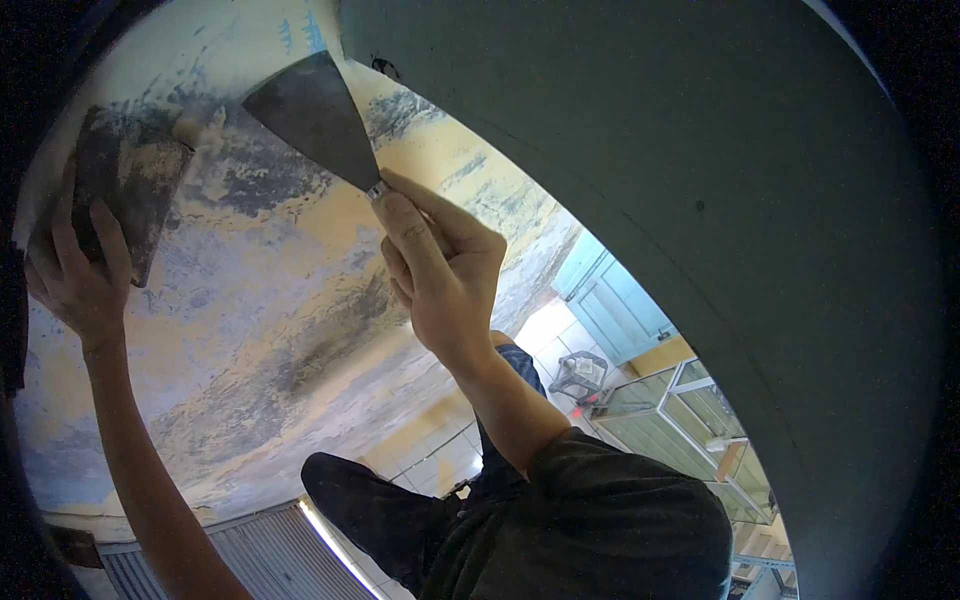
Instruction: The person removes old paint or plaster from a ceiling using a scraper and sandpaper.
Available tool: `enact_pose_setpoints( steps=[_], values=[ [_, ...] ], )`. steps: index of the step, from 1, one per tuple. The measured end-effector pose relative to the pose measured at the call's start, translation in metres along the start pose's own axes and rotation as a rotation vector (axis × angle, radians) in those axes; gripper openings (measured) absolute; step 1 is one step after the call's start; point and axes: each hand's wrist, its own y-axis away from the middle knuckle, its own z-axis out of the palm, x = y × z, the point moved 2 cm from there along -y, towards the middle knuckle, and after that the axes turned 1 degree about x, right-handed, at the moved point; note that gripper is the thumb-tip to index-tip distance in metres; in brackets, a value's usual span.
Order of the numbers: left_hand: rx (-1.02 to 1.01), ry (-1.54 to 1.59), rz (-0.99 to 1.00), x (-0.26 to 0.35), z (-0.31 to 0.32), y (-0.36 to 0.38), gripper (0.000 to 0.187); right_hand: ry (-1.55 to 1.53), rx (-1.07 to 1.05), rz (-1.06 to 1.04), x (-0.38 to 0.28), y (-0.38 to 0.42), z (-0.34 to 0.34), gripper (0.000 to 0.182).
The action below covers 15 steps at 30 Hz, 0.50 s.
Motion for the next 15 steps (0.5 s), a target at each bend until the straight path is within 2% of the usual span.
enact_pose_setpoints(
  steps=[15],
  values=[
    [-0.048, -0.057, 0.003, -0.002, 0.001, 0.005, 0.034, 0.011, -0.039, 0.031, 0.001, 0.007, -0.007, 0.030]
  ],
)
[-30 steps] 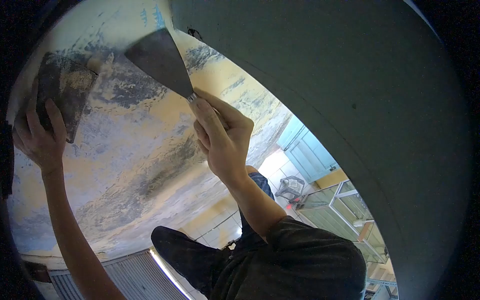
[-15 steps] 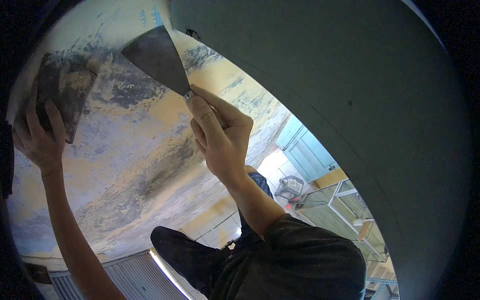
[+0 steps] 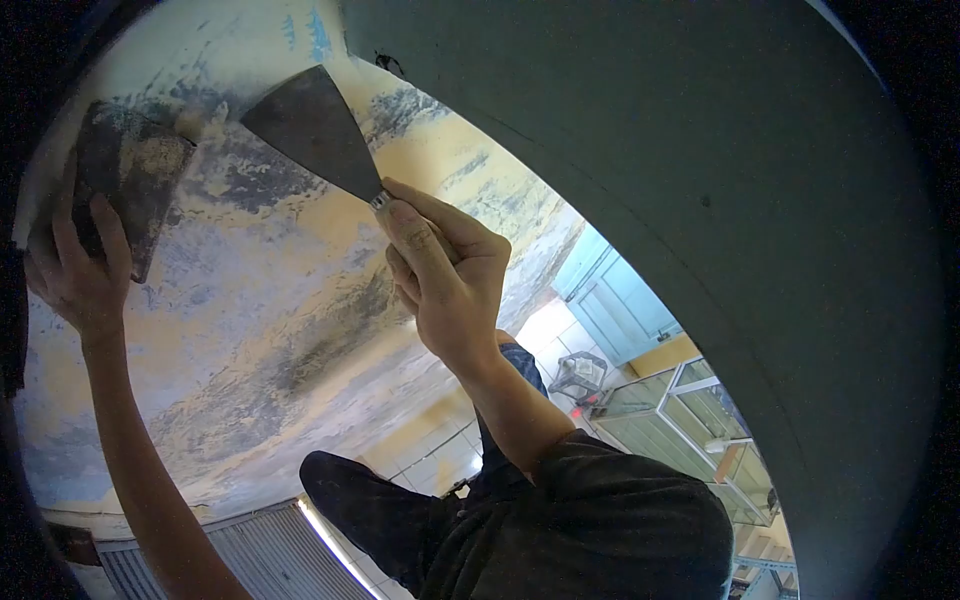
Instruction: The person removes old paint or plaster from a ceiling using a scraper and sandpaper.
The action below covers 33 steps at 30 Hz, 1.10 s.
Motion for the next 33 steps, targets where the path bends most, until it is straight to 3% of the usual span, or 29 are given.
enact_pose_setpoints(
  steps=[13, 24, 27, 29, 33],
  values=[
    [-0.009, 0.072, -0.019, -0.003, 0.005, 0.004, 0.035, 0.008, -0.058, -0.109, 0.009, -0.005, -0.001, 0.028],
    [0.002, -0.039, 0.097, -0.007, 0.013, 0.014, 0.034, 0.005, -0.074, -0.092, 0.007, -0.027, 0.008, 0.032],
    [-0.014, 0.065, -0.025, -0.001, 0.000, -0.001, 0.035, -0.047, -0.144, -0.138, -0.007, -0.040, 0.024, 0.035],
    [0.009, 0.052, -0.025, 0.003, -0.004, -0.005, 0.035, 0.000, -0.002, -0.077, -0.012, -0.032, 0.031, 0.035],
    [0.033, 0.076, -0.053, 0.011, -0.013, -0.015, 0.036, 0.030, -0.012, -0.061, 0.009, -0.006, 0.002, 0.033]
  ],
)
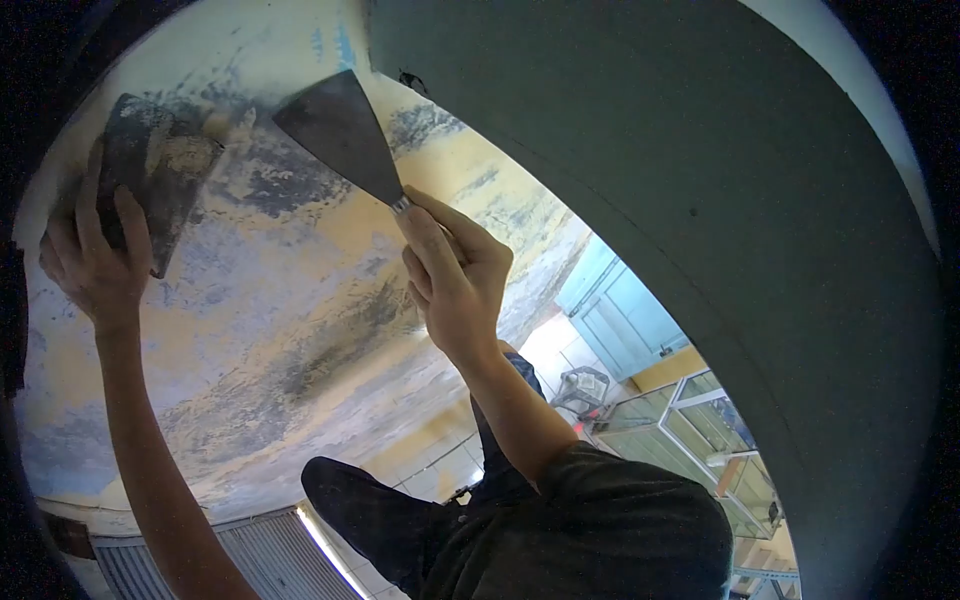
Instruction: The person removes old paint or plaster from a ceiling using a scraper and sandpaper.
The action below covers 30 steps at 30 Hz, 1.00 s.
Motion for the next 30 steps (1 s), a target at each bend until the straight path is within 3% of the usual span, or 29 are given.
enact_pose_setpoints(
  steps=[6, 9, 13, 19, 25, 28, 30],
  values=[
    [-0.020, 0.010, -0.061, 0.007, -0.006, -0.004, 0.036, -0.110, 0.026, -0.027, -0.010, -0.020, 0.022, 0.032],
    [-0.015, 0.039, -0.078, 0.007, -0.006, -0.004, 0.036, 0.039, 0.014, 0.082, 0.000, 0.010, 0.004, 0.028],
    [0.032, 0.088, -0.115, 0.011, -0.007, -0.007, 0.043, 0.210, -0.023, 0.283, 0.052, 0.073, -0.052, 0.026],
    [0.087, 0.173, -0.161, 0.014, -0.012, -0.010, 0.050, 0.513, -0.021, 0.411, 0.097, 0.146, -0.124, 0.028],
    [0.163, 0.241, -0.318, 0.039, -0.032, -0.007, 0.041, 0.642, 0.077, 0.440, 0.120, 0.188, -0.195, 0.028],
    [0.105, 0.096, -0.456, 0.060, -0.064, -0.010, 0.032, 0.692, 0.153, 0.461, 0.120, 0.195, -0.217, 0.029],
    [0.362, 0.002, -0.369, 0.071, -0.085, -0.014, 0.027, 0.544, 0.237, 0.543, 0.121, 0.197, -0.224, 0.030]
  ],
)
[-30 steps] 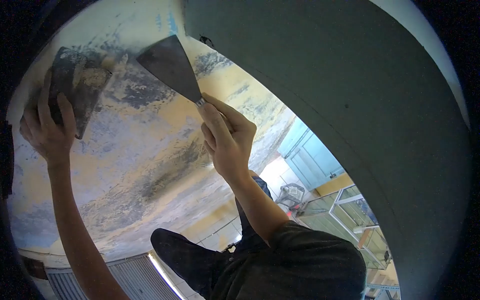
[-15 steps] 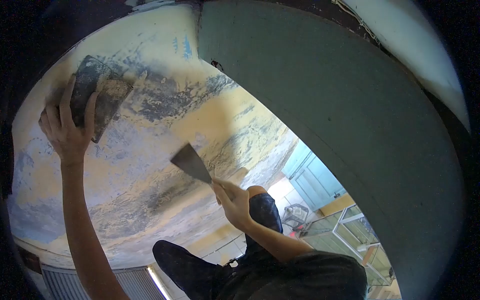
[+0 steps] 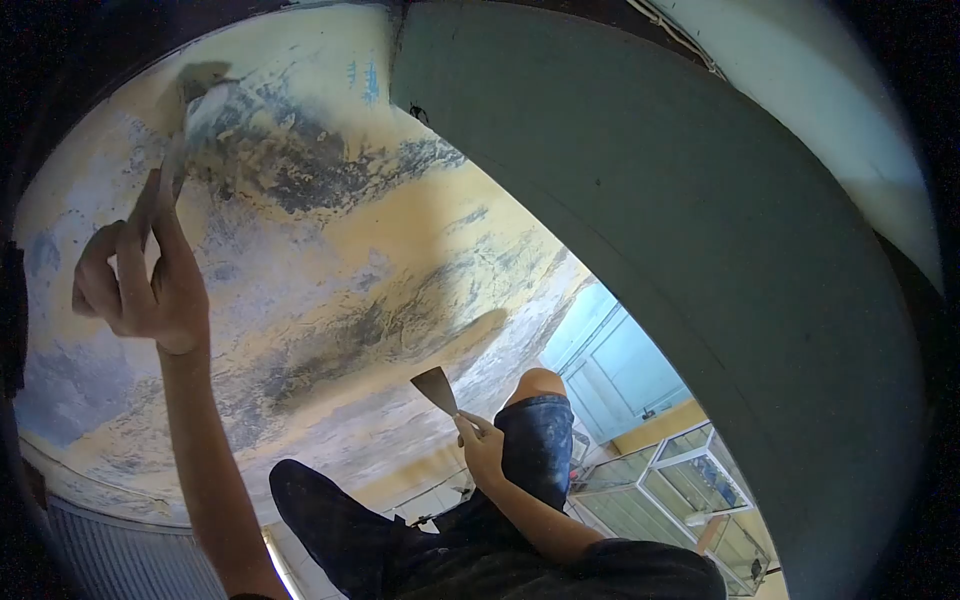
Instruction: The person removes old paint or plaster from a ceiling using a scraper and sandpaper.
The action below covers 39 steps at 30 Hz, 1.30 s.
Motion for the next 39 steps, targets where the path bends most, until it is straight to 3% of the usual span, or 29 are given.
enact_pose_setpoints(
  steps=[2, 4, 11, 15, 18, 20, 24, 26, 28, 30, 32, 35, 39],
  values=[
    [0.033, -0.002, -0.044, 0.024, -0.008, -0.010, 0.027, -0.006, 0.011, -0.021, -0.002, 0.000, -0.002, 0.030],
    [-0.117, 0.070, -0.086, 0.049, -0.003, -0.013, 0.012, -0.009, 0.021, -0.044, -0.004, 0.000, -0.004, 0.031],
    [-0.524, 0.151, -0.113, 0.105, 0.046, 0.047, 0.037, -0.010, 0.002, 0.024, -0.002, 0.017, -0.012, 0.032],
    [-0.617, 0.076, -0.102, 0.114, 0.042, 0.041, 0.046, 0.027, 0.000, -0.022, 0.007, 0.014, -0.017, 0.031],
    [-0.670, 0.019, -0.056, 0.120, 0.042, 0.028, 0.052, 0.097, 0.021, -0.048, 0.011, 0.009, -0.022, 0.033],
    [-0.778, -0.100, 0.083, 0.121, 0.045, 0.024, 0.050, 0.081, 0.023, 0.000, 0.010, 0.009, -0.026, 0.033],
    [-0.776, -0.115, 0.116, 0.123, 0.046, 0.024, 0.049, -0.073, -0.013, 0.190, -0.036, 0.029, -0.014, 0.034],
    [-0.679, -0.019, 0.021, 0.119, 0.053, 0.034, 0.053, -0.014, -0.022, 0.128, -0.035, 0.034, -0.011, 0.032],
    [-0.618, 0.039, -0.025, 0.115, 0.061, 0.049, 0.055, 0.135, -0.057, -0.125, -0.020, 0.035, -0.012, 0.030],
    [-0.476, 0.138, -0.061, 0.112, 0.064, 0.059, 0.058, 0.154, -0.057, -0.112, -0.008, 0.033, -0.015, 0.030],
    [-0.460, 0.125, -0.079, 0.114, 0.065, 0.063, 0.053, 0.176, -0.088, 0.001, -0.001, 0.028, -0.015, 0.030],
    [-0.387, 0.170, -0.092, 0.113, 0.074, 0.059, 0.047, 0.164, -0.100, 0.001, -0.009, 0.021, -0.010, 0.031],
    [-0.328, 0.216, -0.028, 0.111, 0.090, 0.015, 0.041, 0.151, -0.101, 0.036, -0.004, 0.013, 0.000, 0.032]
  ],
)
